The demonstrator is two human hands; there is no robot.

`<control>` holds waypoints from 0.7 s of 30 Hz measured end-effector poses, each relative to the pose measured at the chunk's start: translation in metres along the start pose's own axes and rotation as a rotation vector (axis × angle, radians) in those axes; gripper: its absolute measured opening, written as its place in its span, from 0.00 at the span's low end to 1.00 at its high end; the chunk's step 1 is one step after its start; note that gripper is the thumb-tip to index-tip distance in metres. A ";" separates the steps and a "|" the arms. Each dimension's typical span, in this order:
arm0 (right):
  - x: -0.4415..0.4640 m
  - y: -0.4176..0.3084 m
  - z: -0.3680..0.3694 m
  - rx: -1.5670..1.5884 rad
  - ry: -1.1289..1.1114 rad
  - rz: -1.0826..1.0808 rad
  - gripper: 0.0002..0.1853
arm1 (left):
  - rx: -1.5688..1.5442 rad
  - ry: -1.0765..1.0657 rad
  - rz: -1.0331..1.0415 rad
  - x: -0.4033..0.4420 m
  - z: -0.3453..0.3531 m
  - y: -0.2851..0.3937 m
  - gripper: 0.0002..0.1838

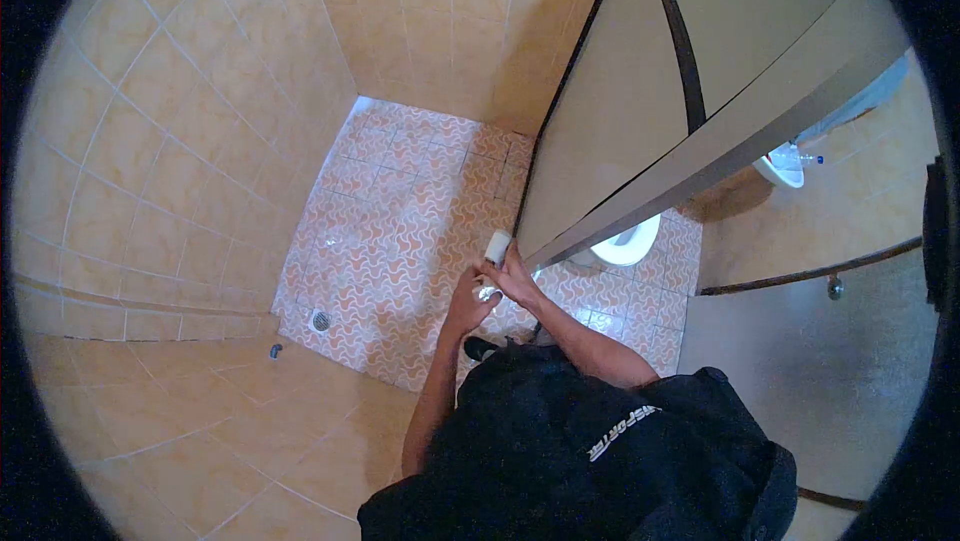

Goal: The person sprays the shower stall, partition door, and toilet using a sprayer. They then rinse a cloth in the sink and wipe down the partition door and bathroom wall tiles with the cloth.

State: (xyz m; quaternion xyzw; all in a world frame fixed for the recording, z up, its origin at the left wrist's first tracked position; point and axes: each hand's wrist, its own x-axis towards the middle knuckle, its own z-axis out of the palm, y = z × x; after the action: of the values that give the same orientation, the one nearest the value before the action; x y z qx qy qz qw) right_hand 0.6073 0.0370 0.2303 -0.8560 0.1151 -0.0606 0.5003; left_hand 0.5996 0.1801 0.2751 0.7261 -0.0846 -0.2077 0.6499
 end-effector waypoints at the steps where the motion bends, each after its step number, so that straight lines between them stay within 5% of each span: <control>1: -0.001 -0.005 -0.005 0.126 -0.091 0.081 0.43 | 0.157 -0.033 0.020 0.010 0.005 0.001 0.27; 9: 0.000 -0.060 -0.062 0.305 -0.092 0.224 0.45 | 0.170 -0.050 -0.020 0.059 0.048 -0.012 0.15; 11: 0.003 -0.024 -0.050 0.187 0.082 0.111 0.38 | 0.126 -0.039 0.039 0.055 0.054 0.019 0.15; 19: 0.004 -0.051 -0.070 0.259 0.026 0.170 0.38 | 0.047 -0.074 0.075 0.078 0.073 -0.003 0.14; 21: 0.005 -0.056 -0.070 0.245 0.016 0.181 0.38 | 0.296 -0.058 0.009 0.081 0.076 -0.004 0.19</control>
State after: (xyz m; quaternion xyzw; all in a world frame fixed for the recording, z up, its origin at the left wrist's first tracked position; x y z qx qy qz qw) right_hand 0.6045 0.0033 0.3139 -0.7743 0.1876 -0.0358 0.6033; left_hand 0.6407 0.0800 0.2509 0.8073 -0.1362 -0.2110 0.5340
